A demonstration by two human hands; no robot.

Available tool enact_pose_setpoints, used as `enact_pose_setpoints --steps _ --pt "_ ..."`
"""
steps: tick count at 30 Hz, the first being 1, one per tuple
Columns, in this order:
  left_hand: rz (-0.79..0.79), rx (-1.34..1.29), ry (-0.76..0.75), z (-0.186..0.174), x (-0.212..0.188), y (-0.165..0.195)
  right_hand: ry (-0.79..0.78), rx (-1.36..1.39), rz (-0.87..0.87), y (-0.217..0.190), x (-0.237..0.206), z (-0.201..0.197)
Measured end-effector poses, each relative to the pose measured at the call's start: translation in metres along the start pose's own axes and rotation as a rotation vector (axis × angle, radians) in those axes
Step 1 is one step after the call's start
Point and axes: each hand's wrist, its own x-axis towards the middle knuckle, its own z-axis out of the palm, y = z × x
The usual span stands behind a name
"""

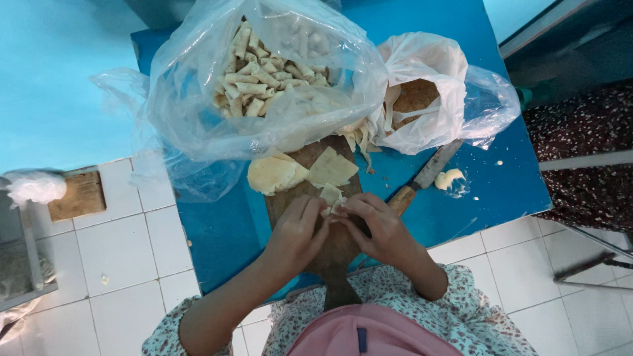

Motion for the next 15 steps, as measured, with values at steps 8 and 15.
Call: enact_pose_setpoints --steps 8,15 --pt "-0.019 -0.006 0.044 0.0070 -0.0045 -0.0038 -0.016 0.001 0.002 -0.0004 0.0001 -0.0007" --pt "0.169 -0.034 0.015 0.0083 -0.0021 -0.0063 -0.007 0.015 0.028 0.0057 -0.0071 0.0025"
